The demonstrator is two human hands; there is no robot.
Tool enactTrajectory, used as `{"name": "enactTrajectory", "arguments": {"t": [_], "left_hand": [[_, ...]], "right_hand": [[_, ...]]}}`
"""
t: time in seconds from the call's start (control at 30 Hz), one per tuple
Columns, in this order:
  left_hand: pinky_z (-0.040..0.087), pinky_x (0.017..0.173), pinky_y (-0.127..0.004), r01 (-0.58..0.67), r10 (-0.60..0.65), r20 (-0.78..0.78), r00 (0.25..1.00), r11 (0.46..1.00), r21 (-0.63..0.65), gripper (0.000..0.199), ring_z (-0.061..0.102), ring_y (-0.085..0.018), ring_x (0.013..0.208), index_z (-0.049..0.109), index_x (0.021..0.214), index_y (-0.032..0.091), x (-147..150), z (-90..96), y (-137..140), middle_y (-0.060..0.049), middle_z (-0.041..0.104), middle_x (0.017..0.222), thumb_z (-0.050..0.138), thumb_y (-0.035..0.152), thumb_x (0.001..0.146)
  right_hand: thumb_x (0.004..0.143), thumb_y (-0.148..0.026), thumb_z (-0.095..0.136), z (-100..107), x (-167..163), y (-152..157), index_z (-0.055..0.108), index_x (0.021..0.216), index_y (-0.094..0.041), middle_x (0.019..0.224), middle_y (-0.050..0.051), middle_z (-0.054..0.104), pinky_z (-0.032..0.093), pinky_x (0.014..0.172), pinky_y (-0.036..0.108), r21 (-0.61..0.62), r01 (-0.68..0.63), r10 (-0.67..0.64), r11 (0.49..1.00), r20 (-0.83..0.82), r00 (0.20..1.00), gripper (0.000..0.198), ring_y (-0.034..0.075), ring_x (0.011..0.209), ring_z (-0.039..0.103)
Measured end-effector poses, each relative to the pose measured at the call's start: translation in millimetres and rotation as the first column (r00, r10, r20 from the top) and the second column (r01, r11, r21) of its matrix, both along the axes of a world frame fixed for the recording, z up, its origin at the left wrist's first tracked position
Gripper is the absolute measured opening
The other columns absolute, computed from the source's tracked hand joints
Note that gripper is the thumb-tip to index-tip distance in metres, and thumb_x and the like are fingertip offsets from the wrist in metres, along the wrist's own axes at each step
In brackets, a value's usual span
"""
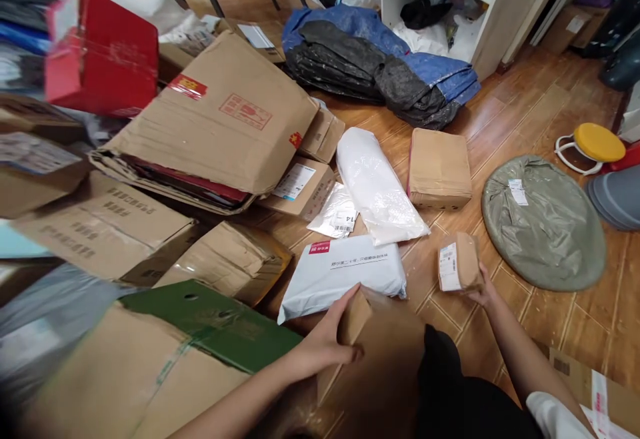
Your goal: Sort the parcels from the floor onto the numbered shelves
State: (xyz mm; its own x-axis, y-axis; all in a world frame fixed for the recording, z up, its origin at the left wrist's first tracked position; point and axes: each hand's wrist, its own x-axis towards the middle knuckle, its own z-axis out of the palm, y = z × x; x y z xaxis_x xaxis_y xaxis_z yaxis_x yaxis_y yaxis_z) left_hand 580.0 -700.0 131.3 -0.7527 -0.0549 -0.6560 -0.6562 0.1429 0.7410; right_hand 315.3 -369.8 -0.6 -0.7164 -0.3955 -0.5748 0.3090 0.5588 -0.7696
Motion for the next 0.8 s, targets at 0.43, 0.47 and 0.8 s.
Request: {"name": "enactTrajectory", "arguments": {"t": [0.43, 0.47, 0.8], "left_hand": [[0.025, 0.119, -0.066, -0.074, -0.372, -0.501, 0.781, 0.742, -0.666, 0.055, 0.046, -0.037, 0.142, 0.063, 0.137, 0.045, -47.6, -35.5, 6.7, -0.010, 0.056, 0.146, 0.071, 0.028, 0.085], [0.027, 0.118, -0.066, 0.059, -0.497, -0.400, 0.771, 0.679, -0.731, 0.050, 0.051, -0.034, 0.137, 0.067, 0.129, 0.051, -44.2, -43.3, 10.6, -0.007, 0.061, 0.141, 0.061, 0.018, 0.092], [0.048, 0.095, -0.041, -0.432, 0.270, -0.354, 0.895, 0.721, -0.542, 0.014, 0.063, -0.026, 0.108, 0.062, 0.095, 0.015, -77.7, -45.9, -53.3, -0.011, 0.069, 0.106, 0.050, 0.016, 0.088]], "right_hand": [[0.087, -0.070, 0.040, 79.4, -43.4, -19.7, -0.024, 0.161, -0.031, 0.173, 0.014, 0.021, 0.048, 0.103, 0.065, -0.187, -0.096, 0.011, 0.978, -0.410, 0.912, 0.106, 0.035, 0.152, 0.038], [0.086, -0.074, 0.038, 80.9, -41.9, -23.9, -0.020, 0.163, -0.030, 0.172, 0.014, 0.024, 0.049, 0.103, 0.066, -0.203, -0.088, -0.001, 0.975, -0.401, 0.916, 0.106, 0.037, 0.151, 0.039], [0.050, -0.066, 0.090, 116.6, 25.6, -131.1, 0.023, 0.163, -0.025, 0.159, 0.018, 0.044, 0.037, 0.118, 0.064, 0.074, -0.436, 0.404, 0.897, -0.541, 0.738, 0.137, 0.044, 0.143, 0.045]]}}
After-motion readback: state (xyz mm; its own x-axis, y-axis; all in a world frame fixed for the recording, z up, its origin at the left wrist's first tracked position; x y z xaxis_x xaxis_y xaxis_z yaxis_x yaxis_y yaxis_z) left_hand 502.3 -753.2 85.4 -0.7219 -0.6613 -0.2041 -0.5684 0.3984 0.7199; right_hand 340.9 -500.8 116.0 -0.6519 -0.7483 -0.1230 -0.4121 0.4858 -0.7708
